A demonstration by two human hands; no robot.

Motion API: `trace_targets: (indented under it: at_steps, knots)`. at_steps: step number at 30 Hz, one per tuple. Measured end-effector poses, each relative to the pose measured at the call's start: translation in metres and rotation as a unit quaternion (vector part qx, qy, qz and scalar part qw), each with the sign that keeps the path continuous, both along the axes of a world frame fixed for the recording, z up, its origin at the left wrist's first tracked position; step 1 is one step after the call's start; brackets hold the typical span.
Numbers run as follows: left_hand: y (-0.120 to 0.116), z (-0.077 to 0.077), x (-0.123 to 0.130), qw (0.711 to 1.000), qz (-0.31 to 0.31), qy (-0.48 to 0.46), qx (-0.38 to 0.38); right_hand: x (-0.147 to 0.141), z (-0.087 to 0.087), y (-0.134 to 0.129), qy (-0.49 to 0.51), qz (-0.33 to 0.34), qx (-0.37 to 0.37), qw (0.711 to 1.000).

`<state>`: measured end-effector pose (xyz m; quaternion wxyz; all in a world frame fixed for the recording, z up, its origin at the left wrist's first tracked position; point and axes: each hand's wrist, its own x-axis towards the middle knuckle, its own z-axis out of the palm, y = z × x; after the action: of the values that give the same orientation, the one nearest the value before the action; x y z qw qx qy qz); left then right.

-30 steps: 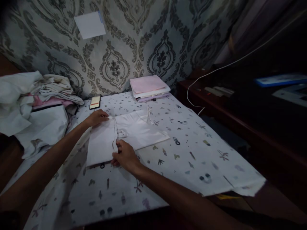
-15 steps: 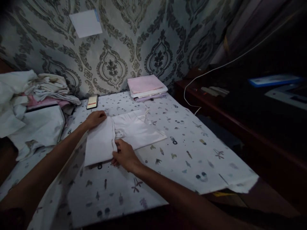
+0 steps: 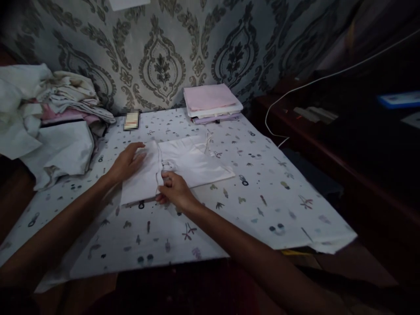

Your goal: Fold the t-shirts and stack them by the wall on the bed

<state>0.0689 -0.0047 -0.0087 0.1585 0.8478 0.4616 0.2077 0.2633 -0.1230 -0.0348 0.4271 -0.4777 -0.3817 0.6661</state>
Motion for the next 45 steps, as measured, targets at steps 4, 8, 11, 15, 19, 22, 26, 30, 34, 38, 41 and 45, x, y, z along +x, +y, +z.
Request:
trace_targets:
  at_steps: [4, 8, 11, 15, 19, 22, 26, 30, 34, 38, 41, 45]
  knots:
    - [-0.037, 0.031, 0.0, 0.987, -0.139, -0.01, -0.082, -0.005, 0.01, 0.004, 0.027, -0.024, -0.029, 0.999]
    - [-0.074, 0.033, 0.001, 0.986, -0.149, 0.057, -0.053, -0.005, 0.021, 0.004, 0.044, -0.041, -0.027, 0.998]
    - [-0.083, 0.024, 0.001, 0.995, -0.084, 0.04, -0.047, -0.002, 0.025, 0.005, 0.056, -0.033, -0.027, 0.997]
    - [-0.079, 0.018, -0.005, 0.994, -0.011, -0.063, -0.088, -0.003, 0.02, 0.007, 0.065, -0.007, -0.037, 0.997]
    - [-0.08, 0.018, -0.008, 0.989, 0.012, -0.111, -0.1, -0.013, 0.013, 0.012, 0.039, 0.031, 0.005, 0.999]
    - [-0.085, 0.018, -0.006, 0.989, 0.018, -0.119, -0.09, -0.021, 0.01, 0.014, 0.037, 0.064, 0.04, 0.996]
    - [-0.089, 0.021, -0.004, 0.983, 0.02, -0.14, -0.118, -0.026, 0.011, 0.017, 0.025, 0.093, 0.068, 0.993]
    - [-0.086, 0.024, -0.008, 0.968, -0.011, -0.175, -0.178, -0.024, 0.009, 0.02, -0.009, 0.095, 0.094, 0.991]
    - [-0.082, 0.021, -0.012, 0.974, 0.0, -0.157, -0.166, -0.022, 0.005, 0.023, -0.021, 0.071, 0.103, 0.992]
    - [-0.084, 0.013, -0.013, 0.988, -0.001, -0.105, -0.115, -0.022, 0.007, 0.023, -0.018, 0.075, 0.128, 0.989]
    - [-0.09, 0.01, -0.014, 0.998, -0.01, -0.066, -0.021, -0.021, 0.015, 0.024, 0.054, 0.087, 0.08, 0.991]
    - [-0.1, 0.006, -0.012, 0.991, -0.057, -0.003, 0.123, -0.016, 0.021, 0.027, 0.148, 0.071, -0.051, 0.985]
